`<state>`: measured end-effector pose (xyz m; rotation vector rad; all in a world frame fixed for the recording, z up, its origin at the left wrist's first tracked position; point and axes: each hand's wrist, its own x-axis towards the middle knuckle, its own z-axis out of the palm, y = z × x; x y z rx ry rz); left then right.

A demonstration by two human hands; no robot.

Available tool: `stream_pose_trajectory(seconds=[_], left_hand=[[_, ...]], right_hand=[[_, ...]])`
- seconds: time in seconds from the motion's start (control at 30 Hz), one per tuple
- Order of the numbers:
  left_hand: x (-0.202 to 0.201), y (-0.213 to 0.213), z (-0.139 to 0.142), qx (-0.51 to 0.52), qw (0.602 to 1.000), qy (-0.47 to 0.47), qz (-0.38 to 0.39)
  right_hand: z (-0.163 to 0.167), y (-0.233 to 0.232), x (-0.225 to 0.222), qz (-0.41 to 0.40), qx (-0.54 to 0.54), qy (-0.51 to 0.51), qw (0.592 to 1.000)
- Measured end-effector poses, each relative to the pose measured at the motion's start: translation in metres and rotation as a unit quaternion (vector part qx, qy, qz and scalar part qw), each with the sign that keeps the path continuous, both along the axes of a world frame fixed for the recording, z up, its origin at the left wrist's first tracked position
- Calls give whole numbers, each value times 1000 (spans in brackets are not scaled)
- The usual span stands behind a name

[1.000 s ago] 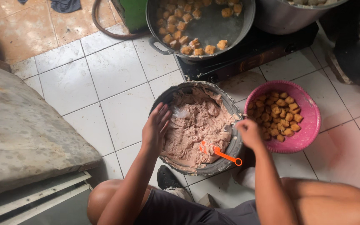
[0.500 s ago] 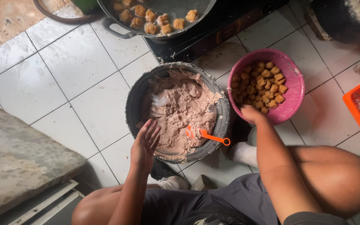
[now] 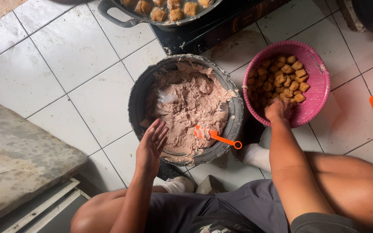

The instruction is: The person sits on the floor and uses a small orange spatula to scoop pink batter from a large basin and stuff it into pieces of fried tofu, shaping each piece by hand and placing the filled pieces into a pink basket. A pan of fried tofu pieces sits on a stove nearby.

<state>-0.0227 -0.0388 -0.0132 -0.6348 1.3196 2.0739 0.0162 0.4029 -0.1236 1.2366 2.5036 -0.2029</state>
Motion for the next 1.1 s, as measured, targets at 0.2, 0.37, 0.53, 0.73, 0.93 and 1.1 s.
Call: stream_pose_trajectory(seconds=[0.2,0.37,0.53,0.73,0.93,1.1], left_hand=[[-1,5,3,0,1000,2,-10],[1,4,11,1,1000,8,-6],[5,7,17,6,1000,16,-1],[10,13,20,26,996,75,-44],[19,16,-4,-44,997,36,-49],[17,-1,-31,-70,988,128,47]], right_hand=[[-3,11,0,28,-45,-72,996],[-3,11,8,-40,-47,43,997],[26,-13,-8,-14,4,414,910],[75,-136,-36,237,-144,571,773],[120,-273,9,470,-251,455,714],[138,-295,26,471,-345,455,672]])
